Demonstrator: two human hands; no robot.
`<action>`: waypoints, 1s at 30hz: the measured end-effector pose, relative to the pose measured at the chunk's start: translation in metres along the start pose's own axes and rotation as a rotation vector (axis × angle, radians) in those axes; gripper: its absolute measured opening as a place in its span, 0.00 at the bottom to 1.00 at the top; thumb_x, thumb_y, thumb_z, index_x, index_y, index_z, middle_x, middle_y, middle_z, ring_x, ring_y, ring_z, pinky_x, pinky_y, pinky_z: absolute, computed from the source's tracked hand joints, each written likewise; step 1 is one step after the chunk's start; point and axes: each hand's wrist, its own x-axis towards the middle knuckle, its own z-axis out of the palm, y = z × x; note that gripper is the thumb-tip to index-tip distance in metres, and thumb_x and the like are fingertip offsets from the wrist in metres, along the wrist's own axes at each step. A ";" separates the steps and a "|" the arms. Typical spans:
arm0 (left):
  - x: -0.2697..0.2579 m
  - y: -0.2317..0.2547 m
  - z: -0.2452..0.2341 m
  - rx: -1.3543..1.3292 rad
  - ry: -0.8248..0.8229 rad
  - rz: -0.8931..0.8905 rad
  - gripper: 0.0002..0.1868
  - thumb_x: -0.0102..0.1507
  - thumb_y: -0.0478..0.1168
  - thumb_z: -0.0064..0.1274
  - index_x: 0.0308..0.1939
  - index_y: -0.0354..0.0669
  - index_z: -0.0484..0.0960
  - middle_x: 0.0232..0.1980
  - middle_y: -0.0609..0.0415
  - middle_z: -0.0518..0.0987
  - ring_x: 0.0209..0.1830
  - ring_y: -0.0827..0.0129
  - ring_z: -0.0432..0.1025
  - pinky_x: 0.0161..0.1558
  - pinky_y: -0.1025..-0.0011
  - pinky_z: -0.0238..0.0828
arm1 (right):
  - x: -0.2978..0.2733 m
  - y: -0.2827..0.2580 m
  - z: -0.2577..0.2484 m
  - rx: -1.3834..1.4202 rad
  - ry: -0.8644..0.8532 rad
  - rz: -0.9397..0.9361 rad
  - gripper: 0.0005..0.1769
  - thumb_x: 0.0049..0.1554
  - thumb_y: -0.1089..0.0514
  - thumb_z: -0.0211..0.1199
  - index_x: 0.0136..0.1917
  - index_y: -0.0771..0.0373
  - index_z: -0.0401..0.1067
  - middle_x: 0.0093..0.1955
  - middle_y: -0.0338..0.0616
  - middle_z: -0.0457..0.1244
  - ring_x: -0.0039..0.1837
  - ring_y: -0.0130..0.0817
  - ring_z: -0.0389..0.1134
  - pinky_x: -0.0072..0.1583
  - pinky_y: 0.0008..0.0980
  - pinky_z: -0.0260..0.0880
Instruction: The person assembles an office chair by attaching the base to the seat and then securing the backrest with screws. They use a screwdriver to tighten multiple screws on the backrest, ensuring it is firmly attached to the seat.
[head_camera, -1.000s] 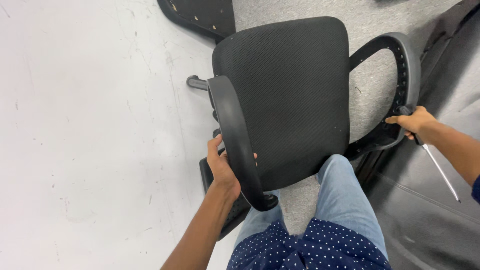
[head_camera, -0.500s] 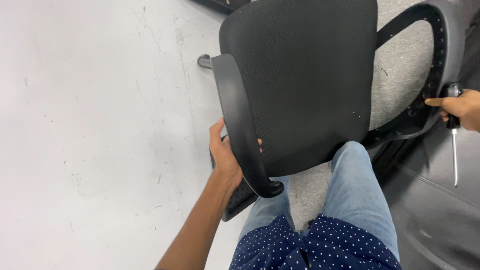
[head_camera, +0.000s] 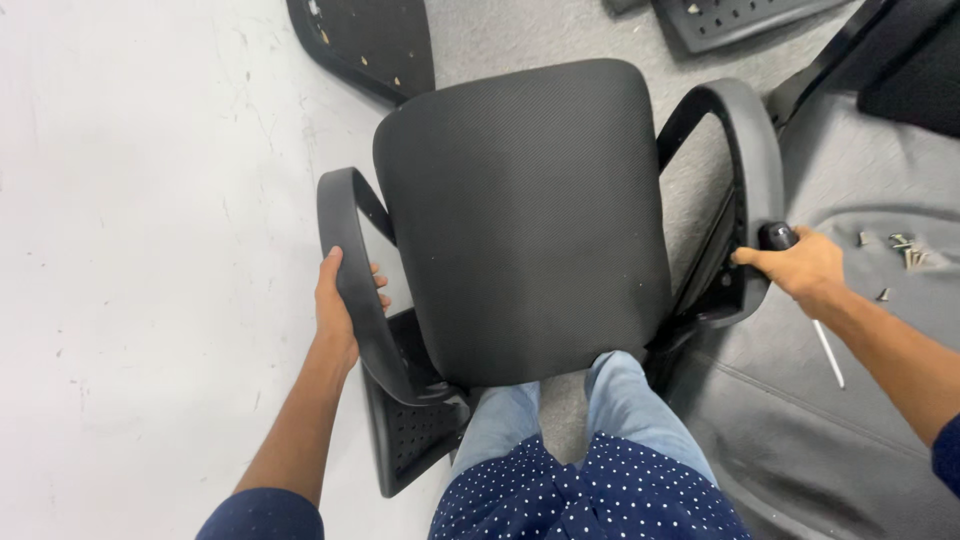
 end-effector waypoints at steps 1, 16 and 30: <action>0.006 0.000 -0.003 0.010 0.041 -0.009 0.35 0.60 0.69 0.43 0.46 0.40 0.80 0.37 0.53 0.80 0.31 0.66 0.74 0.36 0.65 0.71 | -0.008 -0.007 -0.003 0.031 0.014 -0.007 0.41 0.40 0.40 0.80 0.55 0.73 0.75 0.47 0.58 0.71 0.48 0.45 0.73 0.52 0.40 0.73; 0.104 -0.104 -0.018 0.314 0.172 0.047 0.46 0.56 0.46 0.63 0.73 0.41 0.55 0.64 0.39 0.73 0.63 0.51 0.71 0.61 0.57 0.68 | -0.033 -0.142 -0.052 -0.212 0.260 -0.274 0.32 0.52 0.39 0.73 0.57 0.66 0.73 0.48 0.56 0.70 0.52 0.53 0.72 0.54 0.51 0.71; 0.176 -0.065 0.037 0.335 0.164 -0.048 0.44 0.66 0.55 0.49 0.76 0.37 0.47 0.68 0.34 0.70 0.66 0.42 0.70 0.66 0.52 0.65 | 0.051 -0.229 -0.056 -0.485 0.339 -0.354 0.34 0.51 0.41 0.73 0.65 0.57 0.71 0.62 0.62 0.61 0.59 0.63 0.67 0.56 0.54 0.70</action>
